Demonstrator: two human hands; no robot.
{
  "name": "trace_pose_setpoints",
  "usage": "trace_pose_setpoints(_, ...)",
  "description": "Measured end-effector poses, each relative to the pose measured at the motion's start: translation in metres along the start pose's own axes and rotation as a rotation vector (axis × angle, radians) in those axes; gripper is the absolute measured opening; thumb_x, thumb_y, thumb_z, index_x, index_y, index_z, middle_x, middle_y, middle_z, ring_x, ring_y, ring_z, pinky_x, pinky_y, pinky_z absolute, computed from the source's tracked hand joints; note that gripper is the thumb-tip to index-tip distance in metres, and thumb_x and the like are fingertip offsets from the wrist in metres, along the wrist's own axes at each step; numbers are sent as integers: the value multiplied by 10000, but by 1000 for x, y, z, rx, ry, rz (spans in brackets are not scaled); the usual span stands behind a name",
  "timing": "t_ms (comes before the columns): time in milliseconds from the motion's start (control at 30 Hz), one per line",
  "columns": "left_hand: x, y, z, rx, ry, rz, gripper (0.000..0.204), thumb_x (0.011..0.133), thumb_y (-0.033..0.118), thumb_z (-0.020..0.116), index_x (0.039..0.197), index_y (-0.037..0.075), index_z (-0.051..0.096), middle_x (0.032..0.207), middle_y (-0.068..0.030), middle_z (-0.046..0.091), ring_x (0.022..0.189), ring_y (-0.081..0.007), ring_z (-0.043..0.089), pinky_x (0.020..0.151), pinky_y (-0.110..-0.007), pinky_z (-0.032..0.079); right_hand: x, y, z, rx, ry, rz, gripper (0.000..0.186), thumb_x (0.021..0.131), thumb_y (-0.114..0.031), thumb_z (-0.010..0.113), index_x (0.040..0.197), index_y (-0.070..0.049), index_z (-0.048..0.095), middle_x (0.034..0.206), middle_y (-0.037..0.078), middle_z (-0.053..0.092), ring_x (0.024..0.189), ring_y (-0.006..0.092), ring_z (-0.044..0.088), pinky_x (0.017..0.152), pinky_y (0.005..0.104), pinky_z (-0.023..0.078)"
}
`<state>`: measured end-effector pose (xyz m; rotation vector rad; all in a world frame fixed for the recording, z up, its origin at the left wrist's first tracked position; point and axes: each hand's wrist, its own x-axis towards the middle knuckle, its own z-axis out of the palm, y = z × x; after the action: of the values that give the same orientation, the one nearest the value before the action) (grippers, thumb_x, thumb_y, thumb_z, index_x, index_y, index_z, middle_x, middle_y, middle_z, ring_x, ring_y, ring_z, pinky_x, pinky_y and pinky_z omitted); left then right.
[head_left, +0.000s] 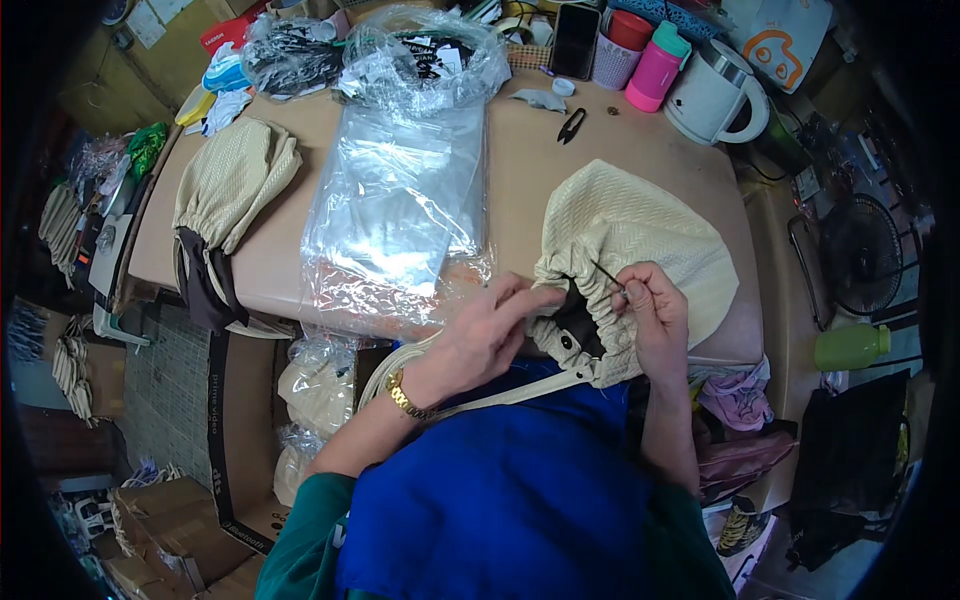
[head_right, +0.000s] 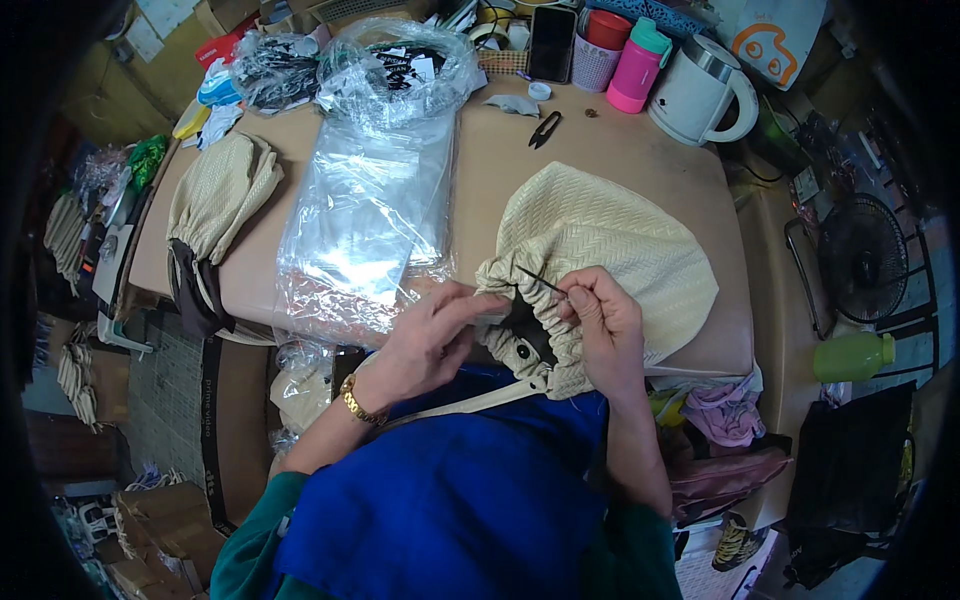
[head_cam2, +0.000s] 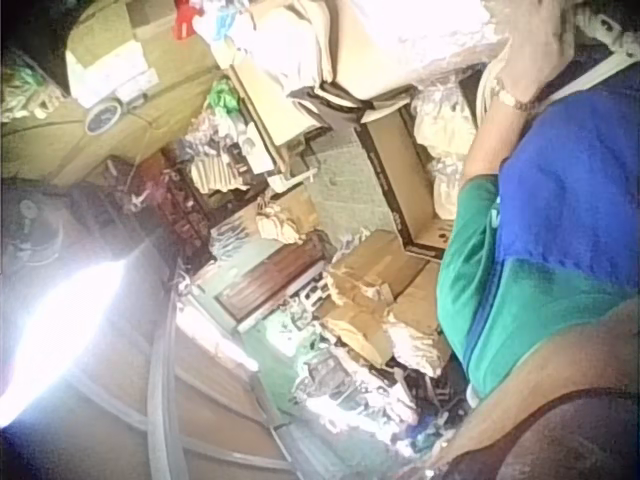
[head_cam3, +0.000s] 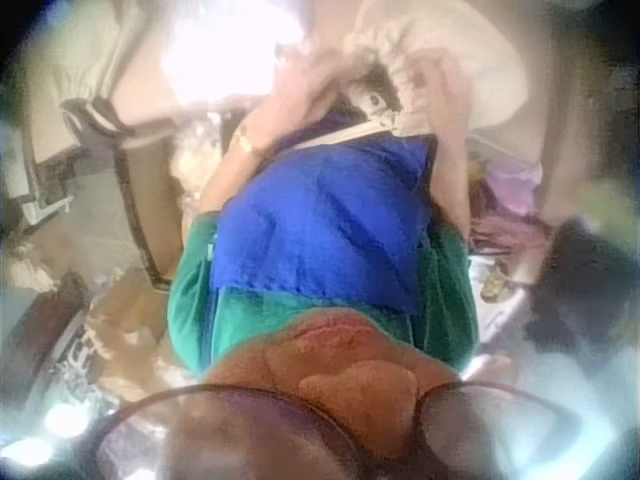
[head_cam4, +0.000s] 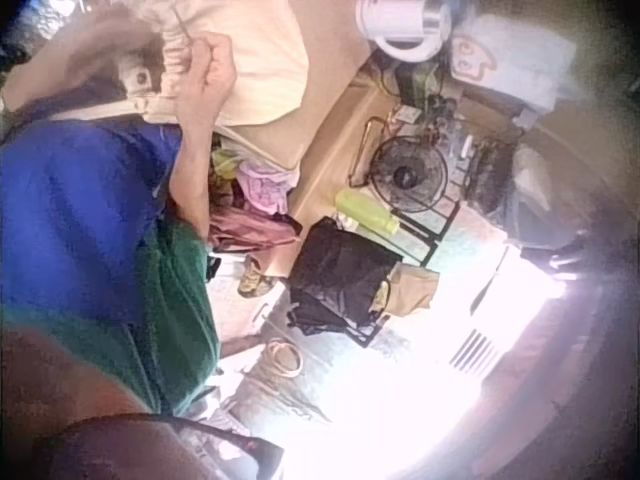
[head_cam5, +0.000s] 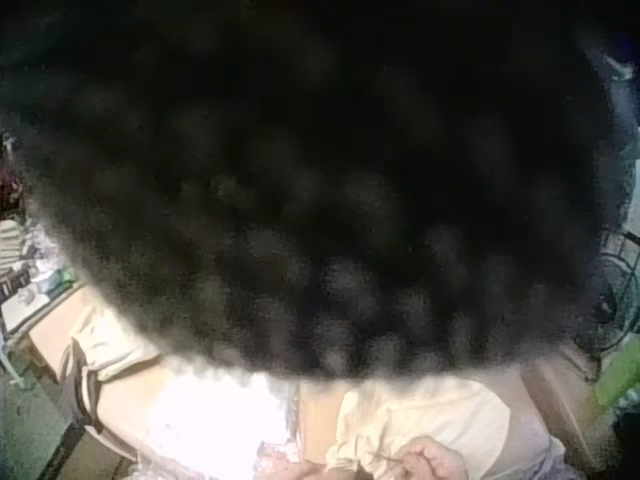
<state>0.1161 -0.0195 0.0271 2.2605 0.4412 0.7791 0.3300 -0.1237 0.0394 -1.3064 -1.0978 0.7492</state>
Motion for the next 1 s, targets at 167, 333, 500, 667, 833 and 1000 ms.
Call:
trace_pose_setpoints(167, -1, -30, -1, 309, -118, 203, 528, 769, -47, 646, 1270, 119, 646, 1221, -213, 513, 985, -319, 607, 846, -367, 531, 3, 10, -2, 77, -20, 42, 198, 1055, -159, 488, 1002, -3, 598, 858, 9, 593, 761, 52, 515, 705, 208, 444)
trace_pose_setpoints(333, 18, -42, -5, 503, -27, 539, 469, 768, 50, 646, 1230, 128, 670, 1267, -155, 518, 1059, -300, 596, 872, -377, 537, 6, 11, -4, 106, 14, 69, 186, 1050, -171, 493, 1010, -18, 590, 876, 2, 583, 741, 48, 478, 682, 211, 420)
trace_pose_setpoints(500, 45, -34, -14, 575, 124, 812, 468, 733, 75, 666, 1200, 102, 674, 1201, -98, 613, 1012, -249, 631, 837, -362, 552, -3, -21, 18, -245, 91, -101, 319, 852, -89, 757, 1089, -33, 551, 823, -15, 506, 727, 65, 451, 658, 231, 400)
trace_pose_setpoints(667, 36, -15, -13, 172, 161, 403, 261, 817, 16, 628, 1069, 31, 695, 996, -98, 685, 886, -220, 667, 771, -305, 545, -6, -25, 28, -497, 163, -280, 474, 742, 12, 754, 1140, -25, 499, 826, 58, 457, 692, 151, 463, 628, 304, 437)
trace_pose_setpoints(833, -2, -35, 31, -772, 119, -412, 289, 931, 42, 521, 1195, -46, 600, 1077, -97, 691, 987, -163, 664, 895, -282, 516, 1, 39, 32, -354, 131, -4, 383, 794, 15, 691, 1112, -32, 482, 879, 72, 508, 701, 154, 482, 649, 309, 472)
trace_pose_setpoints(1000, -25, -31, 22, -825, 9, -405, 463, 905, 87, 630, 1332, -71, 547, 1056, -102, 687, 1013, -141, 628, 918, -286, 490, -1, 59, 42, -384, 135, -31, 352, 830, -15, 697, 1097, -23, 468, 922, 80, 547, 716, 159, 519, 680, 316, 492)
